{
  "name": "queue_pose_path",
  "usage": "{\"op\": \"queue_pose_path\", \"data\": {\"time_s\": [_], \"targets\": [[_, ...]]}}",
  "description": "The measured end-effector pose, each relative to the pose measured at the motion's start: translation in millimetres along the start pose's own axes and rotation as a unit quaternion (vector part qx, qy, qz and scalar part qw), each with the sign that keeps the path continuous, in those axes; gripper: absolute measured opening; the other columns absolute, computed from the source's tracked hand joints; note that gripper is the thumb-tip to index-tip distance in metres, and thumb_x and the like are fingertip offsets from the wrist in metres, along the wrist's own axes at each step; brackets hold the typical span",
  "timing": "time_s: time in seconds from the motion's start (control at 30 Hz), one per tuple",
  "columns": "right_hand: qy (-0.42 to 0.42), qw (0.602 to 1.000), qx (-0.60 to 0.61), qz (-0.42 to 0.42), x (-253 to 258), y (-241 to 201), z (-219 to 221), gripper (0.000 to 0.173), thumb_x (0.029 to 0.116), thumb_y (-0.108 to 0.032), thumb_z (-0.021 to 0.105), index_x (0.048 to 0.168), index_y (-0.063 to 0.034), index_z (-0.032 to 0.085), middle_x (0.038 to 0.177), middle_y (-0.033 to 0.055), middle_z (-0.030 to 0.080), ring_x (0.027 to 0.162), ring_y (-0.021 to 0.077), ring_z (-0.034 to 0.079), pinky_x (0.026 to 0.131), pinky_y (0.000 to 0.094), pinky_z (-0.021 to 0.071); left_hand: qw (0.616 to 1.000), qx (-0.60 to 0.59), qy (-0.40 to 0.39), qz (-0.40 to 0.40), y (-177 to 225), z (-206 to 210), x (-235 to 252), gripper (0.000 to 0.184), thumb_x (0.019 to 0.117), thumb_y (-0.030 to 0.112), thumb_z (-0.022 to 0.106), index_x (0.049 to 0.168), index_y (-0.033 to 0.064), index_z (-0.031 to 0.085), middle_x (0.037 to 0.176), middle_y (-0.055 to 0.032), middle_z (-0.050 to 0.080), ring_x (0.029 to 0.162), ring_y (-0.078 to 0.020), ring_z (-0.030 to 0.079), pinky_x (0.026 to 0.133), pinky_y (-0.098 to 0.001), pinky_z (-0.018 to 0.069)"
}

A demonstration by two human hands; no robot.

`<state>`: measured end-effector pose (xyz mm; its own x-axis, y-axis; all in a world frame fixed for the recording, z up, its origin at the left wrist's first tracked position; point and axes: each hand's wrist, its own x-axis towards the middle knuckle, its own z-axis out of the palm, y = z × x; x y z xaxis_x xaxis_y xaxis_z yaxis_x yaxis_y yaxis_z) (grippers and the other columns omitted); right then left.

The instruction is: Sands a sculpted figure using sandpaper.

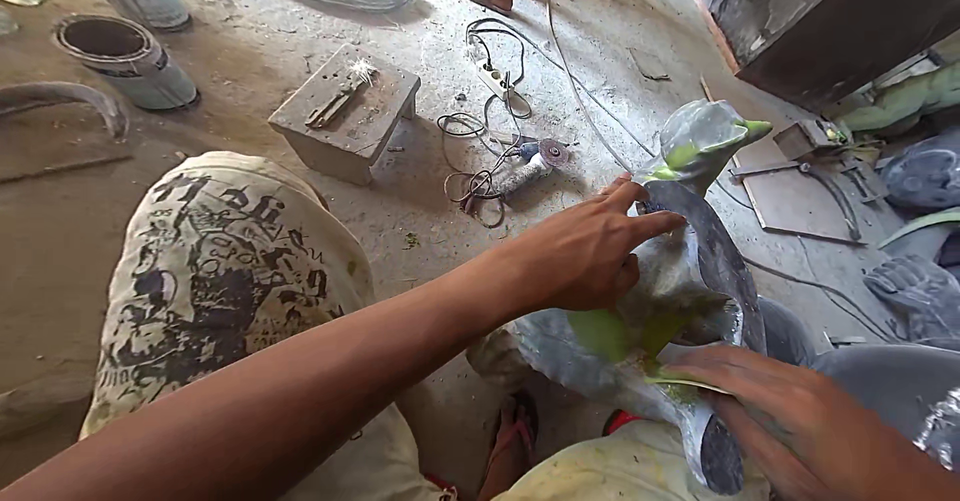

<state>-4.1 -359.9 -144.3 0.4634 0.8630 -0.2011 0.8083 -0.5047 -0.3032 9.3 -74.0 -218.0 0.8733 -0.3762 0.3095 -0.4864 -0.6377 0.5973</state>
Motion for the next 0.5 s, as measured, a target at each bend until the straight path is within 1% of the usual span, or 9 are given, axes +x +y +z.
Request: {"op": "queue_pose_path", "data": {"time_s": [0.03,0.1,0.17,0.23,0.3,0.33,0.4,0.43,0.5], "targets": [[-0.030,0.999,-0.043,-0.001,7.6,4.9,5.4,0.036,0.1011,-0.020,0.046,0.126,-0.0257,0.070,0.123,-0.0038,0.071,0.111,0.0102,0.068,0.091,0.0335,0.0598,1.000,-0.002,0.001,0.000,0.9,0.8,3.4,0.058,0.0962,0.020,0.056,0.153,0.0301,0.048,0.154,-0.0144,0.044,0.149,-0.0308,0.036,0.112,-0.0431,0.0449],[-0.106,0.988,-0.111,0.004,22.0,10.2,10.5,0.036,0.0989,-0.020,0.047,0.127,-0.0283,0.069,0.120,-0.0036,0.070,0.108,0.0143,0.069,0.085,0.0390,0.0607,1.000,-0.005,-0.004,0.000,2.1,1.4,9.6,0.058,0.0959,0.020,0.056,0.153,0.0290,0.048,0.154,-0.0162,0.045,0.149,-0.0322,0.036,0.113,-0.0448,0.0438],[-0.185,0.972,-0.146,0.009,34.3,13.0,10.5,0.035,0.0993,-0.018,0.052,0.128,-0.0276,0.069,0.122,0.0004,0.070,0.109,0.0204,0.070,0.085,0.0440,0.0605,1.000,-0.014,-0.005,0.001,2.7,1.8,14.9,0.058,0.0958,0.020,0.058,0.153,0.0274,0.048,0.151,-0.0182,0.047,0.148,-0.0333,0.037,0.112,-0.0460,0.0435],[-0.244,0.956,-0.164,0.020,43.2,14.9,9.8,0.034,0.1001,-0.017,0.055,0.130,-0.0280,0.068,0.126,0.0045,0.068,0.110,0.0247,0.069,0.085,0.0463,0.0600,1.000,-0.016,-0.009,0.001,2.7,2.4,19.5,0.059,0.0958,0.021,0.059,0.153,0.0281,0.047,0.151,-0.0183,0.047,0.148,-0.0337,0.037,0.112,-0.0477,0.0442],[-0.305,0.935,-0.172,0.046,50.8,14.7,8.4,0.039,0.1014,-0.018,0.056,0.137,-0.0308,0.065,0.133,0.0089,0.063,0.112,0.0279,0.068,0.087,0.0472,0.0592,1.000,-0.014,-0.015,0.007,1.9,2.3,23.0,0.060,0.0960,0.021,0.059,0.154,0.0282,0.046,0.150,-0.0179,0.048,0.146,-0.0329,0.039,0.112,-0.0465,0.0437],[-0.326,0.927,-0.177,0.052,53.0,14.7,8.5,0.040,0.1021,-0.018,0.056,0.139,-0.0307,0.063,0.134,0.0106,0.062,0.112,0.0297,0.067,0.087,0.0481,0.0588,1.000,-0.013,-0.015,0.012,1.0,2.6,24.9,0.061,0.0957,0.021,0.059,0.154,0.0278,0.046,0.149,-0.0182,0.048,0.144,-0.0328,0.041,0.112,-0.0460,0.0434],[-0.346,0.916,-0.197,0.043,55.2,13.6,8.6,0.040,0.1019,-0.016,0.055,0.140,-0.0261,0.062,0.127,0.0124,0.065,0.106,0.0324,0.069,0.083,0.0497,0.0590,1.000,-0.014,-0.011,0.020,-1.1,4.1,28.7,0.061,0.0948,0.020,0.059,0.154,0.0267,0.047,0.148,-0.0186,0.050,0.144,-0.0335,0.042,0.112,-0.0465,0.0434],[-0.359,0.908,-0.213,0.041,56.4,12.3,8.0,0.038,0.1021,-0.014,0.055,0.138,-0.0230,0.063,0.122,0.0130,0.067,0.102,0.0336,0.070,0.080,0.0505,0.0590,1.000,-0.017,-0.007,0.023,-2.0,5.4,30.1,0.061,0.0945,0.020,0.060,0.154,0.0259,0.047,0.148,-0.0184,0.051,0.144,-0.0337,0.042,0.111,-0.0468,0.0435],[-0.392,0.885,-0.246,0.050,59.7,9.6,5.4,0.035,0.1015,-0.010,0.054,0.134,-0.0196,0.064,0.118,0.0128,0.068,0.097,0.0353,0.071,0.077,0.0523,0.0588,0.999,-0.024,-0.012,0.020,-1.3,6.2,32.0,0.061,0.0951,0.020,0.060,0.154,0.0259,0.046,0.149,-0.0171,0.050,0.146,-0.0334,0.039,0.113,-0.0467,0.0426]]}}
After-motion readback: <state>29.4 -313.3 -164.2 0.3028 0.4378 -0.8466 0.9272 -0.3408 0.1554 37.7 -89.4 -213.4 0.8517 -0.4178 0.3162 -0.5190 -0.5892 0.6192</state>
